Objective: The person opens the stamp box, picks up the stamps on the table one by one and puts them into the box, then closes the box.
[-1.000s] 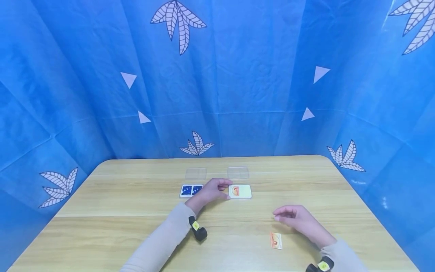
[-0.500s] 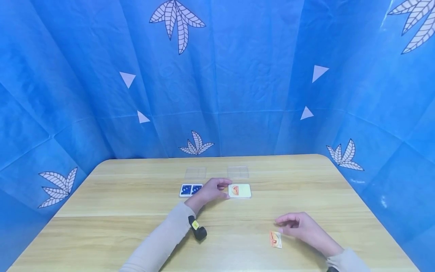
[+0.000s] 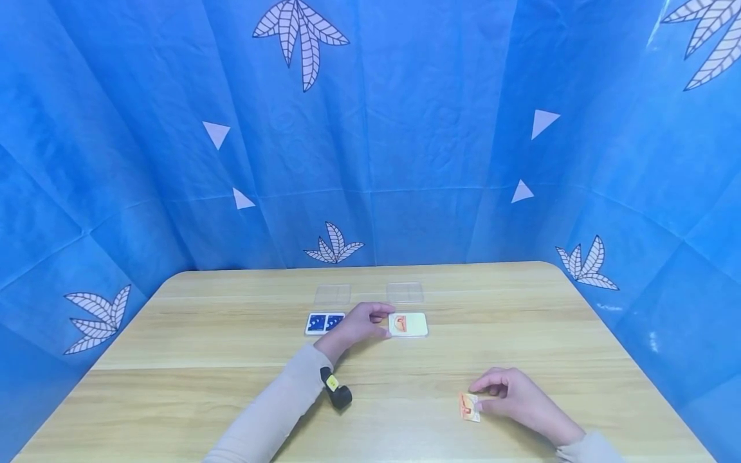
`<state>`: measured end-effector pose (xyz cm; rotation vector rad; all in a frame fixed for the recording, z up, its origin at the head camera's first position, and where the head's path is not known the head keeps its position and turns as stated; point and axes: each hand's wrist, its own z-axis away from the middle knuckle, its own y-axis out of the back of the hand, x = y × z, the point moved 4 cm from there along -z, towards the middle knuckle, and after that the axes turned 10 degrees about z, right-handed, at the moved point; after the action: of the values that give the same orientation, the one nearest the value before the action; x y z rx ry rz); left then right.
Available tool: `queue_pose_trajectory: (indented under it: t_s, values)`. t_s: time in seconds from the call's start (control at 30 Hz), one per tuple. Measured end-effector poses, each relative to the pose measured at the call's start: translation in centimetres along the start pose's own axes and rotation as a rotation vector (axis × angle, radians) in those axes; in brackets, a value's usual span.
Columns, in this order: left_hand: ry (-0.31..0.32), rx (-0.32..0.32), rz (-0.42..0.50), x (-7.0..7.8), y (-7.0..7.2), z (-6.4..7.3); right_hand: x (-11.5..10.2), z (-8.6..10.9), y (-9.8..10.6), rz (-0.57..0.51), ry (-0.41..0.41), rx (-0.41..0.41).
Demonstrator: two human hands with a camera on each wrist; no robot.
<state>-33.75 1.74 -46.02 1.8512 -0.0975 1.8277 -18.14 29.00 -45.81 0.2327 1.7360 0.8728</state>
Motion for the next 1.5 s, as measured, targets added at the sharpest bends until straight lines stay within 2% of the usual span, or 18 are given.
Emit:
queue_pose_trajectory:
  t_s: [0.17, 0.47, 1.07, 1.3, 1.5]
  values:
    - [-0.003, -0.002, -0.006, -0.06, 0.05, -0.02, 0.00, -0.02, -0.13, 0.034, 0.047, 0.032]
    - [-0.010, -0.004, -0.015, -0.08, 0.09, -0.04, -0.05, -0.02, -0.37, 0.087, 0.041, 0.068]
    - [0.002, 0.012, -0.007, -0.26, 0.17, -0.03, -0.09, -0.23, -0.69, 0.082, 0.002, 0.040]
    - [0.000, 0.011, -0.011, -0.20, 0.09, -0.02, -0.07, -0.21, -0.83, 0.069, -0.067, 0.032]
    - [-0.010, 0.003, -0.004, -0.45, -0.01, -0.16, -0.13, -0.14, -0.87, 0.053, -0.050, 0.026]
